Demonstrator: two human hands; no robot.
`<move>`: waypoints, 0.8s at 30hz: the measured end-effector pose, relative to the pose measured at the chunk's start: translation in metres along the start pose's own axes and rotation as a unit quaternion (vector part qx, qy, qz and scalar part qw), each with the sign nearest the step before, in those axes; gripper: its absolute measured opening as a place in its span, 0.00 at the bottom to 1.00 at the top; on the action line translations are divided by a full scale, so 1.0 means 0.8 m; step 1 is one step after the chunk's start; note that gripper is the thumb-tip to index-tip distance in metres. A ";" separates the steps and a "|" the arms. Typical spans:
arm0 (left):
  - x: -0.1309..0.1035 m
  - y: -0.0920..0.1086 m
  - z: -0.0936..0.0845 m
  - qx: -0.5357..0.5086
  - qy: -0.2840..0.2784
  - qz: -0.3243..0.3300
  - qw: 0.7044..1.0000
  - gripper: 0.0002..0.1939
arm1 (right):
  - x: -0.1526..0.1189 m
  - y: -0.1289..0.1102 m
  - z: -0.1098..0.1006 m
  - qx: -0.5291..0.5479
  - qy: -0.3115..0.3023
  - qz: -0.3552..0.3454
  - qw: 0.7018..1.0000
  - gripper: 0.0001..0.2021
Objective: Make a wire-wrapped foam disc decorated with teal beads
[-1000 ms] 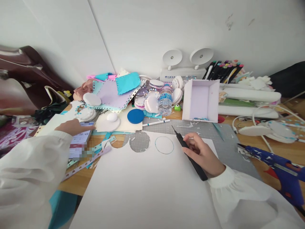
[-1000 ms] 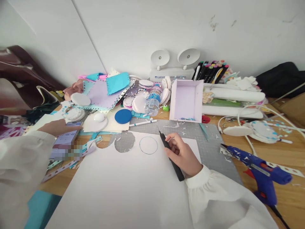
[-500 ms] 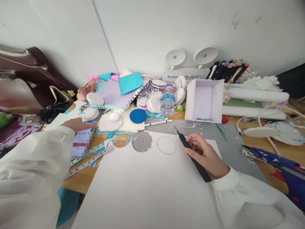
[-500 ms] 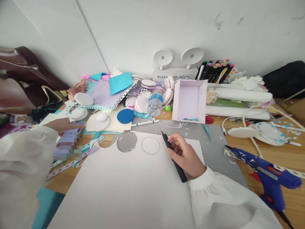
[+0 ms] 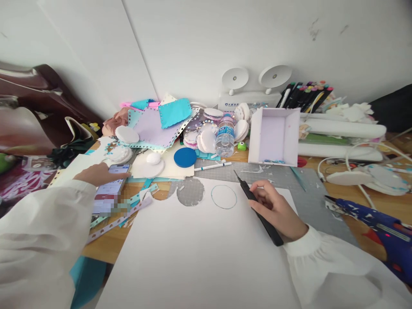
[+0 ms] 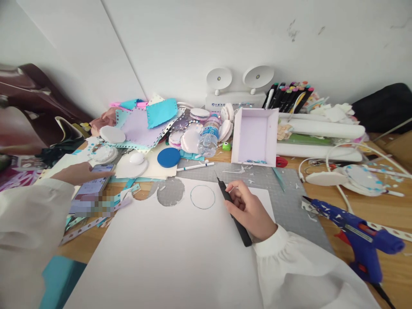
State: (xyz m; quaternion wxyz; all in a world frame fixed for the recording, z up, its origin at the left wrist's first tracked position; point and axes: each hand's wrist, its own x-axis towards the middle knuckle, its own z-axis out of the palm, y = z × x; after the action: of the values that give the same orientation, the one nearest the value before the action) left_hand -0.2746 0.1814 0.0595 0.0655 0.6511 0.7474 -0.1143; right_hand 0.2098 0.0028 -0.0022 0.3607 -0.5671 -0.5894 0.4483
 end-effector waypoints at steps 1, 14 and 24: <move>-0.005 0.003 -0.001 0.014 -0.010 -0.013 1.000 0.55 | 0.000 0.000 0.000 -0.001 0.000 -0.001 1.000 0.09; -0.040 0.027 -0.011 0.083 -0.038 -0.023 0.996 0.56 | 0.000 -0.005 0.000 0.004 0.000 -0.002 1.000 0.08; -0.042 0.026 -0.004 0.066 -0.017 -0.028 0.997 0.51 | 0.000 -0.003 0.001 0.035 0.003 0.005 0.999 0.09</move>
State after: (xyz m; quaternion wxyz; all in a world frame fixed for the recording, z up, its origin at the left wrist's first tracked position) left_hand -0.2491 0.1528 0.0691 0.0318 0.6310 0.7547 -0.1767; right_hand 0.2086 0.0027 -0.0002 0.3800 -0.5583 -0.5697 0.4682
